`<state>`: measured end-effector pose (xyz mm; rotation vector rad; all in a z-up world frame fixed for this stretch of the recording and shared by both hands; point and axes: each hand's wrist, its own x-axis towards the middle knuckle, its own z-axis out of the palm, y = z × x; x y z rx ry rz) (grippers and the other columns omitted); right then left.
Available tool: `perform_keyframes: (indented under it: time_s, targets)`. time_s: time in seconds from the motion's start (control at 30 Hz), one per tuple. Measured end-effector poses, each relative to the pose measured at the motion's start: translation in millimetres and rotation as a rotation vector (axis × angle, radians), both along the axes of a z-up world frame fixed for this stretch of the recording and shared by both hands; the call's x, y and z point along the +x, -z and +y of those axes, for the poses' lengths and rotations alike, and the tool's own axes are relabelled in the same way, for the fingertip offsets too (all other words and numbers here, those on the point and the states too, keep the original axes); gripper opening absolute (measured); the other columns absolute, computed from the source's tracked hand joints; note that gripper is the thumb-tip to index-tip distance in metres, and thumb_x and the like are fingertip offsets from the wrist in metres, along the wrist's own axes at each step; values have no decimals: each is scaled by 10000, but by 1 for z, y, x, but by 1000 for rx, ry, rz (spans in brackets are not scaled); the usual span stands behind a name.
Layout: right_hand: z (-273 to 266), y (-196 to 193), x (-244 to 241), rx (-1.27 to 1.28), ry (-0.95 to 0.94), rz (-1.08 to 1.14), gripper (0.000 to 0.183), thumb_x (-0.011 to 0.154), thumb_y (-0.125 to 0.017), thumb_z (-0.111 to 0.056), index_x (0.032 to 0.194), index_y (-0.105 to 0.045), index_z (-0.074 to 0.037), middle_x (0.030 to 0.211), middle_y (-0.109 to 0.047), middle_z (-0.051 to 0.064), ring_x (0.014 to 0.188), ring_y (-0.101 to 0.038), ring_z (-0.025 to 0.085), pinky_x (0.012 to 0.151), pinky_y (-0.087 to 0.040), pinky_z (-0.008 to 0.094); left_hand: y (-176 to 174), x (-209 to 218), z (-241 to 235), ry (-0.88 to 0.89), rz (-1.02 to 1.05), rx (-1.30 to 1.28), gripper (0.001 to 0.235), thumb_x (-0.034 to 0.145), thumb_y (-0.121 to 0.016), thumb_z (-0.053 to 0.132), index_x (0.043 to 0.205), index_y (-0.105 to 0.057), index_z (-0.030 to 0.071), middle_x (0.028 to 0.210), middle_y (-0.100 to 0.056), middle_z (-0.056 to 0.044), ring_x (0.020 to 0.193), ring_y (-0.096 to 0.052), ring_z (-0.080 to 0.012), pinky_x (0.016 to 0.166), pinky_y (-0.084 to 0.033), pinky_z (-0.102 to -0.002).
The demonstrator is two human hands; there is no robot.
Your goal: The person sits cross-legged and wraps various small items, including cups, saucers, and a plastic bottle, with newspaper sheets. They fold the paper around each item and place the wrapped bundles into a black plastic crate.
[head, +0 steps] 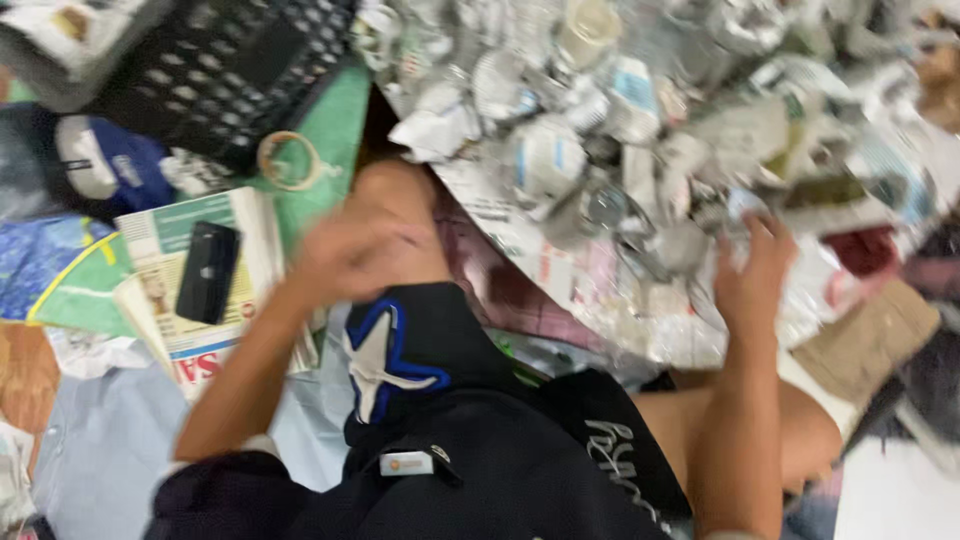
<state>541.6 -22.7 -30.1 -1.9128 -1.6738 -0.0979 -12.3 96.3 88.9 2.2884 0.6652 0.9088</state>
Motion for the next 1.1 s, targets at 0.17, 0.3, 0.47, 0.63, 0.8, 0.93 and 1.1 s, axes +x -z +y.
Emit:
perform_keyframes:
  time_s: [0.17, 0.3, 0.47, 0.63, 0.8, 0.93, 1.1]
  targets:
    - [-37, -76, -53, 142, 129, -33, 99, 1164, -584, -46, 1246, -630, -13, 1226, -547, 186, 1231, -502, 354, 1169, -375, 460, -32, -138, 185, -460, 15, 132, 90, 981, -609, 24, 1041, -667, -9, 1013, -711, -151, 919, -711, -263, 798, -563, -325]
    - [-18, -94, -143, 398, -28, 245, 204, 1045, -541, -138, 1173, -613, 3, 1308, -487, 174, 1227, -513, 308, 1073, -424, 409, 3, -168, 312, -639, 543, 27, 111, 966, -626, 58, 1038, -691, 6, 1023, -722, -160, 930, -719, -280, 800, -570, -347]
    - [0, -92, -234, 260, -339, 404, 166, 931, -572, -79, 1069, -659, -47, 1329, -435, 173, 1234, -514, 300, 1063, -457, 396, 53, -157, 402, -529, 940, 14, 138, 946, -648, 100, 1036, -721, 24, 1036, -736, -171, 943, -730, -302, 803, -578, -373]
    - [3, -94, -276, 17, -554, 634, 251, 871, -647, -61, 1120, -677, -77, 1303, -507, 165, 1148, -574, 273, 986, -501, 390, 92, -109, 457, -380, 1156, 106, 167, 926, -669, 142, 1033, -751, 42, 1048, -749, -182, 956, -741, -323, 806, -587, -400]
    - [18, -90, -301, -245, -633, 727, 328, 879, -766, -15, 1182, -662, -86, 1379, -500, 201, 1180, -627, 278, 997, -537, 415, 113, -92, 486, -288, 1297, 205, 196, 907, -691, 184, 1030, -781, 61, 1060, -763, -193, 969, -752, -345, 809, -595, -427]
    - [31, -97, -308, -396, -733, 719, 343, 902, -777, -29, 1220, -653, -62, 1404, -471, 194, 1229, -621, 295, 1001, -548, 391, 103, -84, 494, -218, 1333, 299, 220, 891, -708, 218, 1028, -805, 76, 1070, -773, -202, 979, -761, -362, 811, -602, -449]
    - [32, -108, -315, -445, -790, 770, 345, 927, -775, -17, 1241, -637, -50, 1439, -451, 188, 1202, -643, 276, 987, -555, 367, 33, -97, 474, -235, 973, 197, 316, 960, -670, 286, 1164, -780, 72, 1018, -754, -239, 852, -728, -406, 724, -565, -499]
